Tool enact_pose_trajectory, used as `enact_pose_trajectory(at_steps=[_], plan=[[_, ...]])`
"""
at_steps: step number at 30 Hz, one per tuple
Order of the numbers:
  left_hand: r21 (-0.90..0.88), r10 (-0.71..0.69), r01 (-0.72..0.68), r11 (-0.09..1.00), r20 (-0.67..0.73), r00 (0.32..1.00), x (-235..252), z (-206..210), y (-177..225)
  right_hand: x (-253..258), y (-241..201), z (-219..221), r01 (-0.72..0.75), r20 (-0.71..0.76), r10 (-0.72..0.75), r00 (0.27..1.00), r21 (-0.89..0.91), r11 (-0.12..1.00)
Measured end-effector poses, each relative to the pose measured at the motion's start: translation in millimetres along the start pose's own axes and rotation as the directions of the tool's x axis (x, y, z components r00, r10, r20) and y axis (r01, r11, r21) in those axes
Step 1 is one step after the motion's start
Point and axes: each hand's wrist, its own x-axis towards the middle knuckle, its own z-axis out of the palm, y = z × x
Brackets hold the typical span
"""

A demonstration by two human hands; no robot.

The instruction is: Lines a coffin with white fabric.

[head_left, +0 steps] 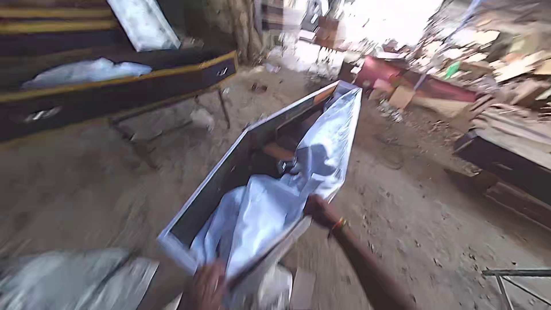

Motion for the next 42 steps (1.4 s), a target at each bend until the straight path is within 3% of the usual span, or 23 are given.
enact_pose_trajectory(at_steps=[2, 4, 7, 10, 13, 15, 20, 25, 29, 34, 38, 42], plan=[[-0.051, 0.023, -0.032, 0.998, -0.169, 0.985, 9.3, -7.4, 0.1, -0.6, -9.2, -14.7, 0.058, -0.057, -0.064, 0.996, -0.104, 0.993], [-0.211, 0.040, -0.104, 0.972, -0.289, 0.957, 31.3, -19.5, -0.2, 5.5, -10.4, -25.4, 0.168, -0.111, -0.182, 0.977, -0.123, 0.978], [-0.503, 0.006, -0.260, 0.824, -0.451, 0.893, 76.4, -29.6, 17.2, 7.1, -7.1, -49.7, 0.232, -0.153, -0.245, 0.957, -0.098, 0.968], [-0.697, -0.124, -0.292, 0.655, -0.480, 0.869, 96.6, -34.3, 28.4, 10.1, -13.2, -53.7, 0.172, -0.203, -0.160, 0.966, 0.044, 0.984], [-0.790, -0.225, -0.210, 0.576, -0.401, 0.888, 98.8, -32.9, 40.0, 8.7, -3.0, -50.6, 0.222, -0.307, -0.166, 0.937, 0.158, 0.962], [-0.767, -0.260, -0.156, 0.622, -0.391, 0.883, 103.5, -35.6, 43.8, 11.5, 0.4, -50.0, 0.265, -0.347, -0.184, 0.919, 0.201, 0.943], [-0.535, -0.224, -0.121, 0.836, -0.534, 0.815, 112.8, -31.6, 48.1, 13.1, -7.3, -58.4, 0.245, -0.348, -0.153, 0.925, 0.236, 0.940], [-0.634, -0.285, -0.068, 0.770, -0.437, 0.853, 113.5, -42.9, 42.0, 19.3, -6.0, -66.9, 0.248, -0.355, -0.140, 0.924, 0.279, 0.928], [-0.625, -0.224, -0.040, 0.780, -0.338, 0.914, 113.1, -62.8, 30.3, 24.0, -13.3, -70.4, 0.209, -0.325, -0.116, 0.938, 0.268, 0.940], [-0.503, -0.168, 0.034, 0.863, -0.224, 0.960, 112.1, -79.7, 23.7, 29.3, -10.2, -67.0, 0.211, -0.298, -0.138, 0.945, 0.231, 0.950], [-0.370, -0.278, 0.201, 0.907, -0.170, 0.945, 112.5, -86.6, 31.5, 26.9, -13.8, -63.1, 0.167, -0.242, -0.121, 0.963, 0.181, 0.969], [-0.252, -0.309, 0.257, 0.933, -0.199, 0.930, 113.1, -83.8, 41.6, 27.1, -11.9, -63.0, 0.180, -0.239, -0.149, 0.959, 0.111, 0.977]])
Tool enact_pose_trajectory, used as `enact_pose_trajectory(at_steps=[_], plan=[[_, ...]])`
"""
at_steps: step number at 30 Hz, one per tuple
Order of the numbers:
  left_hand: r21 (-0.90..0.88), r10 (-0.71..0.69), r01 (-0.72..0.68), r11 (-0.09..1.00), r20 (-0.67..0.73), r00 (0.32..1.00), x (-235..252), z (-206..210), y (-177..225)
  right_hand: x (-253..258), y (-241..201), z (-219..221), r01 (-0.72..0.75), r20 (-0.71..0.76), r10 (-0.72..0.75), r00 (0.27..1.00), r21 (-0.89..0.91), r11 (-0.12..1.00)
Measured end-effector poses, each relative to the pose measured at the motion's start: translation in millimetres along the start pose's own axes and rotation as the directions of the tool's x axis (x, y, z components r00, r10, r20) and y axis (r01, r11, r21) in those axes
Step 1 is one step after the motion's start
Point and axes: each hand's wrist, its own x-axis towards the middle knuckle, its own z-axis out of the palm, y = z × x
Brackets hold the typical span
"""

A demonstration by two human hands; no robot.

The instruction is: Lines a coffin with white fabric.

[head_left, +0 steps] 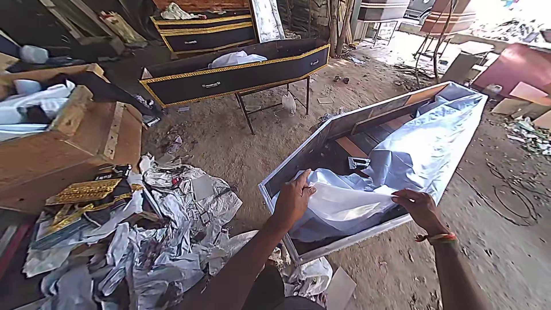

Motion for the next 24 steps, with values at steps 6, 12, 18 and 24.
enact_pose_trajectory(at_steps=[6, 12, 18, 24], plan=[[0.009, 0.027, -0.027, 1.000, -0.010, 1.000, -0.8, -1.2, 1.4, 2.2, -3.8, -3.2, -0.014, 0.041, 0.016, 0.999, -0.055, 0.998], [0.042, 0.018, -0.017, 0.999, -0.014, 1.000, -3.6, -3.7, -1.2, 2.2, -2.9, 4.1, 0.000, 0.052, 0.001, 0.999, -0.012, 1.000], [-0.031, -0.024, 0.024, 0.999, 0.001, 1.000, -4.8, -5.0, -6.2, 0.8, 5.9, 9.4, 0.029, 0.023, -0.031, 0.999, 0.066, 0.997], [-0.133, -0.081, 0.075, 0.988, -0.035, 0.996, -3.6, 1.6, -9.7, -2.3, 5.1, 8.0, 0.038, 0.022, -0.040, 0.999, 0.076, 0.996]])
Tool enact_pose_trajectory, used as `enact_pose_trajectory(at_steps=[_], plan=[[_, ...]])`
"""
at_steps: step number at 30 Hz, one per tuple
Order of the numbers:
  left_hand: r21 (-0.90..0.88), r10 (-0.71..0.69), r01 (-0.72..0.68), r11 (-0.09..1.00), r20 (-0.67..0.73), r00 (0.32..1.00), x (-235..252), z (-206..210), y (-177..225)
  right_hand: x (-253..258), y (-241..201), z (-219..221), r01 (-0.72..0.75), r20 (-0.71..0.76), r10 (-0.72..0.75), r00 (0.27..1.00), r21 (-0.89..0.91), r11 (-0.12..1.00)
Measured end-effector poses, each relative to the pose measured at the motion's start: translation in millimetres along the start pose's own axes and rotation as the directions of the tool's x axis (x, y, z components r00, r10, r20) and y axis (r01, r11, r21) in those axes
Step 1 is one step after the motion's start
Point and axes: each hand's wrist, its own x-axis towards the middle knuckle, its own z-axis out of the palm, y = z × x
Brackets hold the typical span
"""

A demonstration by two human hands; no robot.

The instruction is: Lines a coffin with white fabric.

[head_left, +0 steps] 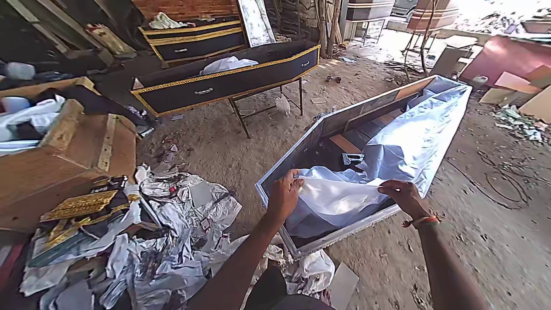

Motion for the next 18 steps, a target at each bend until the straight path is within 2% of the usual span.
enact_pose_trajectory(at_steps=[5, 7, 11, 18], plan=[[0.008, -0.013, 0.014, 1.000, -0.065, 0.998, 2.3, 2.9, 2.4, -3.2, -1.3, -0.6, -0.007, 0.007, 0.006, 1.000, 0.006, 1.000], [-0.015, 0.051, -0.053, 0.999, -0.083, 0.995, 0.4, 3.3, 1.3, -7.7, -7.8, -2.6, -0.051, 0.049, 0.049, 0.998, 0.039, 0.998], [-0.063, 0.143, -0.149, 0.987, -0.094, 0.985, 5.3, 8.2, -1.4, -6.7, 3.3, -7.8, 0.033, 0.028, -0.036, 0.999, 0.108, 0.994], [-0.051, 0.100, -0.109, 0.993, -0.154, 0.983, 11.9, 9.4, 8.0, -9.3, 15.3, -10.8, 0.082, 0.056, -0.095, 0.994, 0.208, 0.975]])
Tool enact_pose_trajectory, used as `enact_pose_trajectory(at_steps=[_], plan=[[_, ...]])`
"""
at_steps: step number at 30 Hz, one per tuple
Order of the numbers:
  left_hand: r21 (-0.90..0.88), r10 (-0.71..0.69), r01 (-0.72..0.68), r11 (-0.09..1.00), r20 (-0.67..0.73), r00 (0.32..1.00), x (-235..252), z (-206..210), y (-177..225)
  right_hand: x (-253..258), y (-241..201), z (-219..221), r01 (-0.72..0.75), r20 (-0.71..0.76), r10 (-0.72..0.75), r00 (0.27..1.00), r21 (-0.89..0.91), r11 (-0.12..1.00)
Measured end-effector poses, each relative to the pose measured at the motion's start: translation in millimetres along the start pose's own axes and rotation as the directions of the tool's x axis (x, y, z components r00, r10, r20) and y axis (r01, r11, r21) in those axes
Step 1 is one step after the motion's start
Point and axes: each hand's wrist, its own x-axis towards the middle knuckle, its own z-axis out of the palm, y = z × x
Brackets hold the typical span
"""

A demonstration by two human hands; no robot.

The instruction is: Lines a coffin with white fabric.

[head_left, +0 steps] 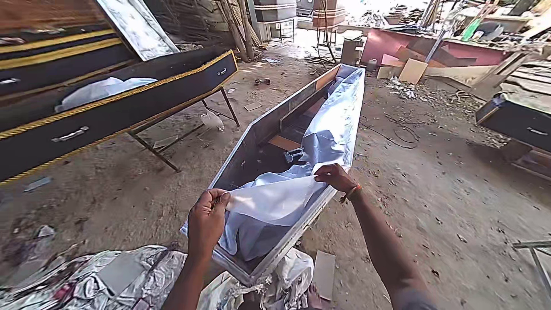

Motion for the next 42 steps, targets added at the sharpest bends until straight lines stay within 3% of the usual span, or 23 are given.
enact_pose_trajectory(at_steps=[7, 12, 18, 22, 30, 36, 42], plan=[[0.001, 0.091, -0.091, 0.996, 0.029, 0.995, 6.5, 4.2, 27.4, -8.8, 11.4, -9.4, 0.096, -0.087, -0.080, 0.993, 0.200, 0.975], [0.022, 0.218, -0.218, 0.976, -0.006, 0.976, 8.0, 5.5, 36.3, -5.2, 14.8, -15.2, 0.167, -0.077, -0.155, 0.985, 0.188, 0.968], [0.044, 0.345, -0.344, 0.938, -0.016, 0.938, 9.4, 8.2, 27.3, -0.9, 11.6, -26.1, 0.143, 0.043, -0.148, 0.988, 0.099, 0.985], [0.057, 0.400, -0.402, 0.914, 0.044, 0.915, 9.2, 5.0, 25.4, 2.5, 14.2, -31.3, 0.159, -0.009, -0.160, 0.987, 0.156, 0.975], [-0.381, 0.291, -0.176, 0.908, 0.271, 0.917, 6.9, -14.1, 20.8, 10.1, 14.4, -33.2, 0.217, -0.047, -0.211, 0.976, 0.245, 0.945], [-0.369, 0.285, -0.111, 0.923, 0.461, 0.840, 0.5, -28.5, 25.3, 7.1, 14.3, -34.5, 0.207, -0.044, -0.202, 0.978, 0.132, 0.970], [-0.455, 0.217, 0.013, 0.890, 0.450, 0.866, -3.3, -29.0, 29.4, 3.8, 20.5, -39.5, 0.205, -0.048, -0.200, 0.979, 0.233, 0.950]])
